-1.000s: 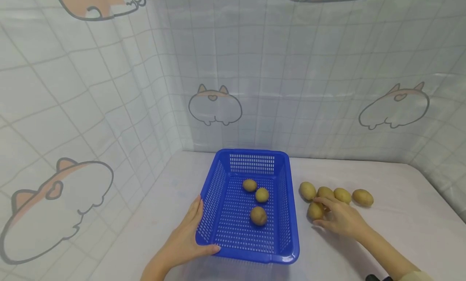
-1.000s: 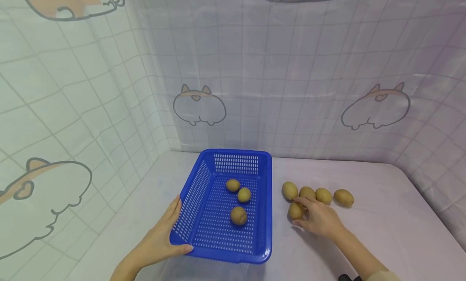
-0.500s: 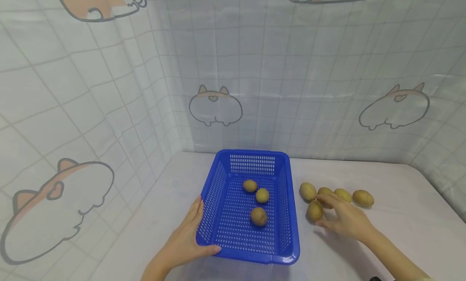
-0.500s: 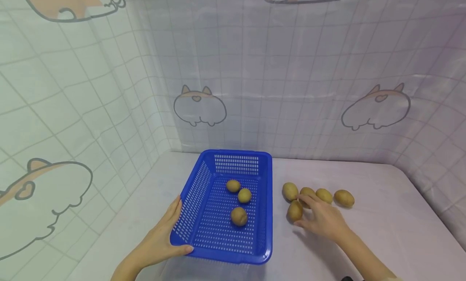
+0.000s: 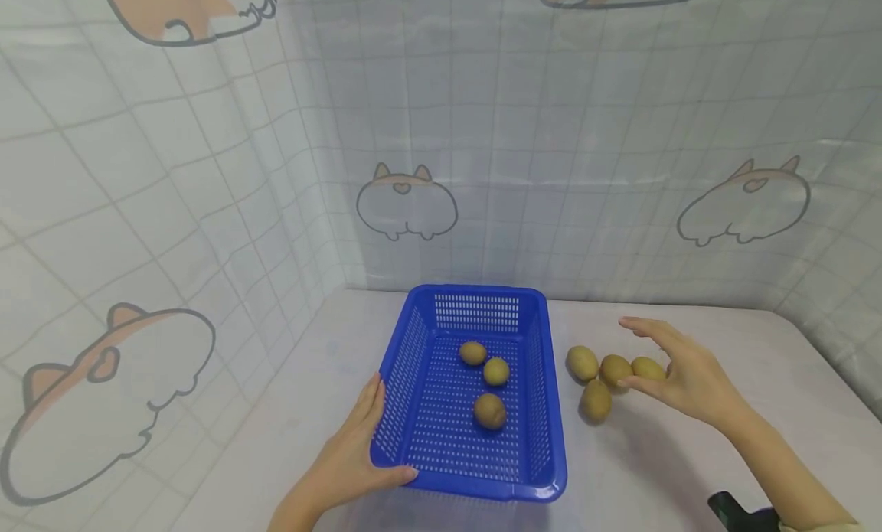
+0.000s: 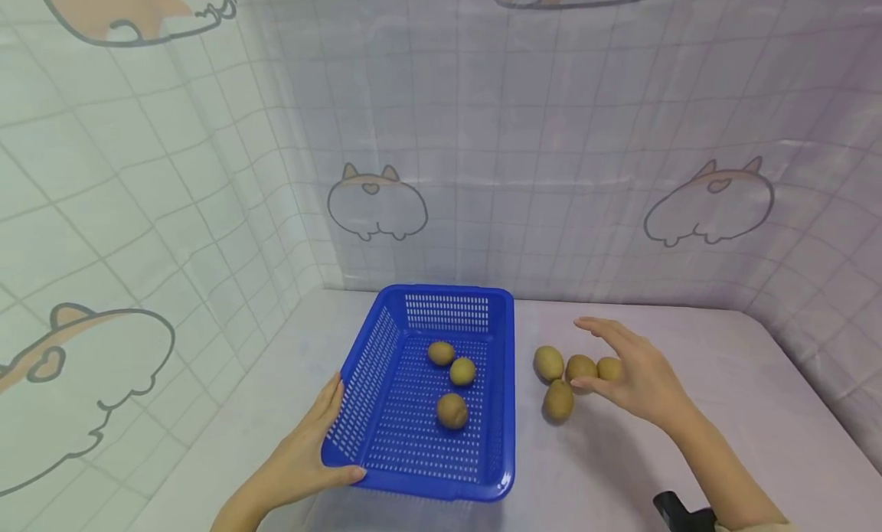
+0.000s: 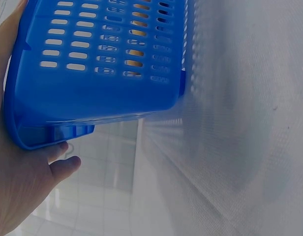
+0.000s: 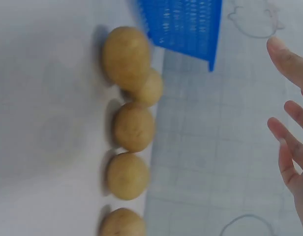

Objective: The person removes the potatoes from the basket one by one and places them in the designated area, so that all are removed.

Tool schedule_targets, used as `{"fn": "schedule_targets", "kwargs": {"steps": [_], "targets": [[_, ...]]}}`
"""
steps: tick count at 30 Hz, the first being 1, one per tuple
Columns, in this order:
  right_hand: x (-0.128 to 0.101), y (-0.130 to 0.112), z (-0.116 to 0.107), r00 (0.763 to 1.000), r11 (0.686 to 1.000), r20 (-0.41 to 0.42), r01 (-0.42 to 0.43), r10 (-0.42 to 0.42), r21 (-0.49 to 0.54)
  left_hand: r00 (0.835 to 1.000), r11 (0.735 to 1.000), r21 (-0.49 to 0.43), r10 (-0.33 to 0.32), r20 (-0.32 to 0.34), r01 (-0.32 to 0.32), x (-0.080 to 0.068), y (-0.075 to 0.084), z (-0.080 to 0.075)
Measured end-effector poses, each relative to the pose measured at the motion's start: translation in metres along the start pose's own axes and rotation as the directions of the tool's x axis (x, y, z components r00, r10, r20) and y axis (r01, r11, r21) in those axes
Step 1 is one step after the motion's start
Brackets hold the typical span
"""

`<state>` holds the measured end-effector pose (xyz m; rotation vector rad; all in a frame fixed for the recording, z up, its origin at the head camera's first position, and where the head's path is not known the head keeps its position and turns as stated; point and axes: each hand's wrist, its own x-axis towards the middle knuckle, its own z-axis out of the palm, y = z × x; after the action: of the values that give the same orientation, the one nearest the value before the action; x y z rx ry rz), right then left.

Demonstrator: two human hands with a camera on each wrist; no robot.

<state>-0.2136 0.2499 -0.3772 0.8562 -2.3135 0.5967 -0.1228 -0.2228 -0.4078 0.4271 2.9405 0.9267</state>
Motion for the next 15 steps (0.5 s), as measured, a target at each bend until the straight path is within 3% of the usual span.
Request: {"fn": "schedule_targets", "kwargs": {"steps": [15], "targets": [[0.021,-0.021,-0.006,0.999,0.998,-0.017,0.049,-0.049,0.034,0.999,0.999,0.018,0.035,-0.04,-0.035,0.0,-0.003,0.003]]}}
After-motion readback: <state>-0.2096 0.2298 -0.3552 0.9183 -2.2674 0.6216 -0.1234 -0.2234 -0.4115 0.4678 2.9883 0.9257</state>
